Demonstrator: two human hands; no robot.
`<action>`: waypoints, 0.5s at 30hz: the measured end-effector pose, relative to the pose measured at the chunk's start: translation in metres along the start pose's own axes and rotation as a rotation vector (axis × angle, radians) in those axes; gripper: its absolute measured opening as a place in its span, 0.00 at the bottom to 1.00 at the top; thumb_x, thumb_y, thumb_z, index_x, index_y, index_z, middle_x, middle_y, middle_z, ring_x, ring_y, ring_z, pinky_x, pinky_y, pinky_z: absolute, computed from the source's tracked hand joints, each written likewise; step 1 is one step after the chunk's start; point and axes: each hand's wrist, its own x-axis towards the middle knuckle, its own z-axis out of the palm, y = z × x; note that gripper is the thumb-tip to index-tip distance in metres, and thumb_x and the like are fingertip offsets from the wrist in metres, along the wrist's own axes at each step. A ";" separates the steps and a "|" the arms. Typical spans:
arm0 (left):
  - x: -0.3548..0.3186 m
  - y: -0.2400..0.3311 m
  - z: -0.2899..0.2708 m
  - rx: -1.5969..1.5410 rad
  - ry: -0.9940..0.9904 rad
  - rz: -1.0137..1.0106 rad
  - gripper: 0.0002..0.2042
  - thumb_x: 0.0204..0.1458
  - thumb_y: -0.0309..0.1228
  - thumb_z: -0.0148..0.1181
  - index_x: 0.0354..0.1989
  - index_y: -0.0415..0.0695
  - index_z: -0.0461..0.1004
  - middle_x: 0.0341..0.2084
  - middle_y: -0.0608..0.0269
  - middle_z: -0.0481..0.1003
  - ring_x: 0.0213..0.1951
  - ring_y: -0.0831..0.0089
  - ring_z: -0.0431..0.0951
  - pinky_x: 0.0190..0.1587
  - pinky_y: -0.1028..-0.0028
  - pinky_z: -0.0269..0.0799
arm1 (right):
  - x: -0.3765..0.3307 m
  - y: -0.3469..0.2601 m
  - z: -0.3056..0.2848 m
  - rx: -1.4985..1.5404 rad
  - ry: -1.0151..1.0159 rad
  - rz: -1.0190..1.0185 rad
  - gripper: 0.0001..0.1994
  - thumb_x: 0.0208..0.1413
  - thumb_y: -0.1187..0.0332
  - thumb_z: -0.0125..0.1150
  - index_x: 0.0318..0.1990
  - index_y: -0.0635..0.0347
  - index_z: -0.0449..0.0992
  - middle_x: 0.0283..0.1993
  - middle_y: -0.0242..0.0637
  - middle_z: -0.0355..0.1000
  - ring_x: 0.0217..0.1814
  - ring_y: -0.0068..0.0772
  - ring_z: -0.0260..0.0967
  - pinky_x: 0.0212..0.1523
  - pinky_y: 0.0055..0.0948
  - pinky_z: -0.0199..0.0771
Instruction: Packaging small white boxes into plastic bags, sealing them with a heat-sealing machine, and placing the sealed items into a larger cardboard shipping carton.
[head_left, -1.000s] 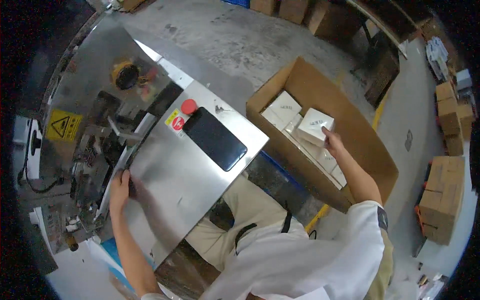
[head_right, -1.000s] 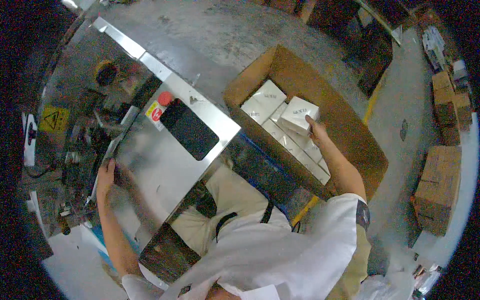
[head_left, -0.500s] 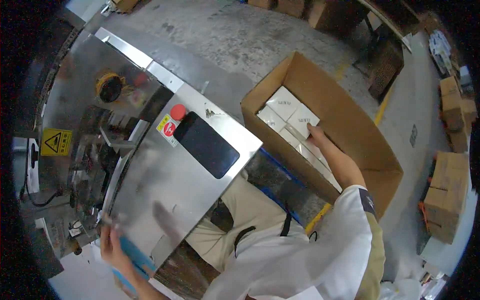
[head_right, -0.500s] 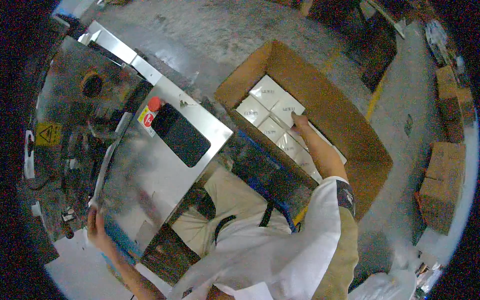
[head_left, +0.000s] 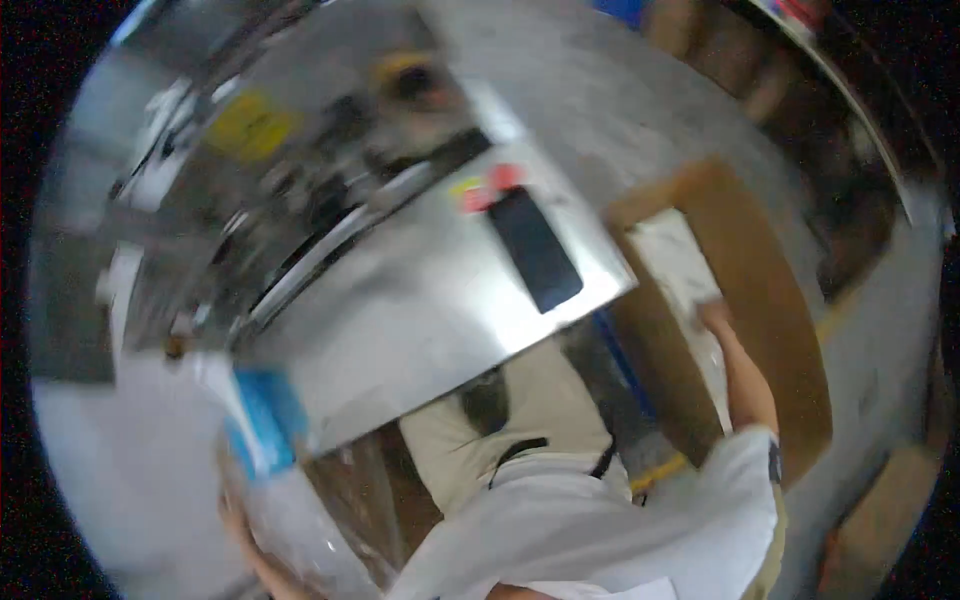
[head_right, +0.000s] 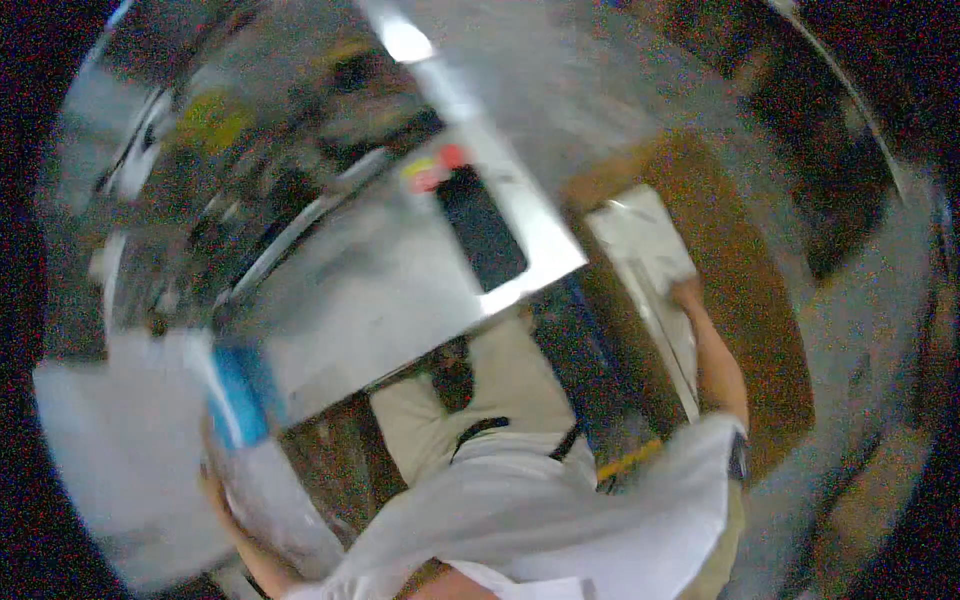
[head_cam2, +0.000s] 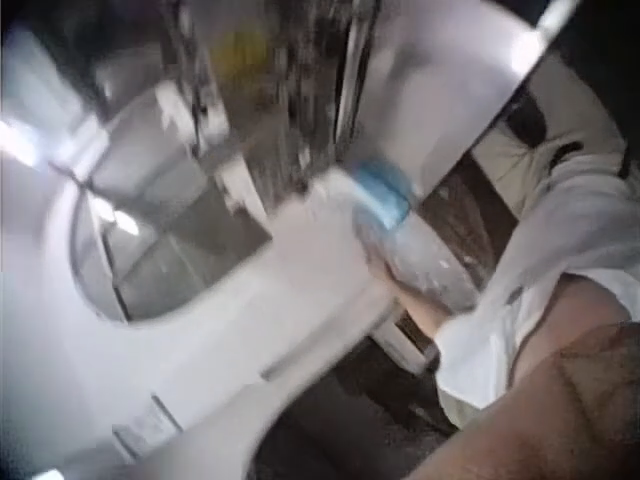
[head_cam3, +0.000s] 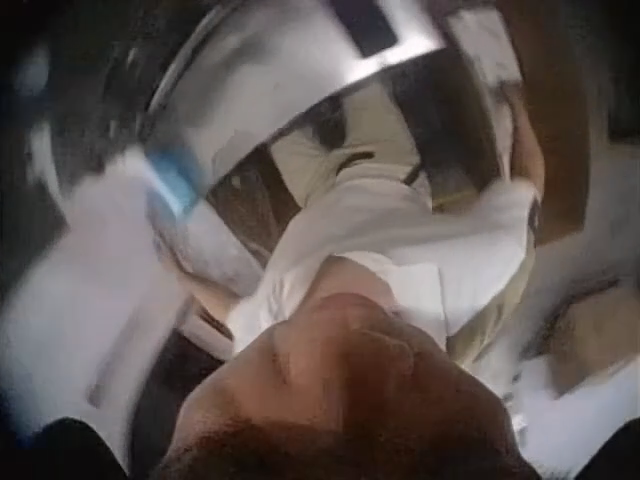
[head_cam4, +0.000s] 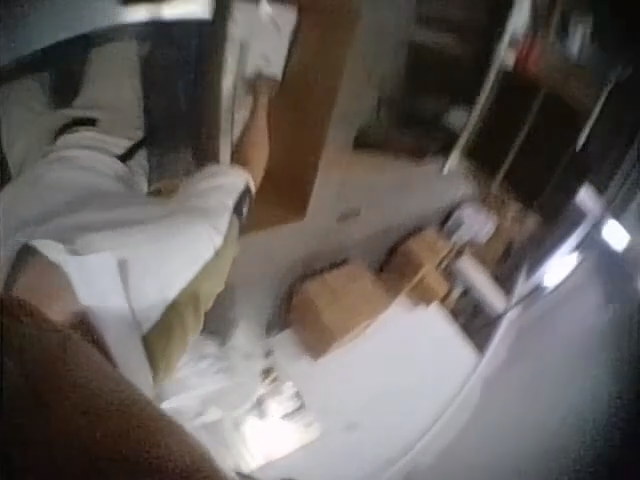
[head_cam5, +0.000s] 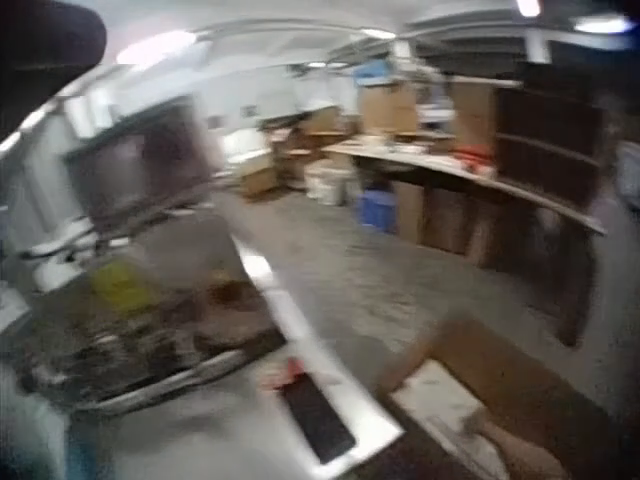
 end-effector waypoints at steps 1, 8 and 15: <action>-0.066 0.111 -0.040 -0.099 0.041 -0.059 0.23 0.63 0.40 0.51 0.57 0.33 0.71 0.47 0.50 0.78 0.45 0.63 0.78 0.46 0.67 0.75 | -0.024 -0.091 -0.028 0.421 -0.275 -0.468 0.23 0.58 0.51 0.51 0.30 0.63 0.81 0.34 0.51 0.79 0.37 0.53 0.77 0.39 0.48 0.74; 0.075 0.223 0.052 0.013 0.133 0.342 0.46 0.41 0.51 0.72 0.64 0.32 0.61 0.59 0.39 0.68 0.59 0.50 0.70 0.63 0.61 0.63 | -0.008 -0.044 -0.129 0.524 -0.416 -0.306 0.20 0.60 0.59 0.61 0.50 0.70 0.76 0.47 0.56 0.75 0.44 0.55 0.74 0.43 0.47 0.72; 0.101 0.137 0.046 -0.417 0.376 0.112 0.36 0.41 0.44 0.74 0.55 0.31 0.70 0.44 0.48 0.78 0.43 0.61 0.80 0.48 0.68 0.73 | -0.038 -0.065 -0.248 0.960 -0.317 -0.242 0.16 0.63 0.63 0.61 0.49 0.69 0.76 0.41 0.39 0.76 0.34 0.25 0.67 0.34 0.30 0.69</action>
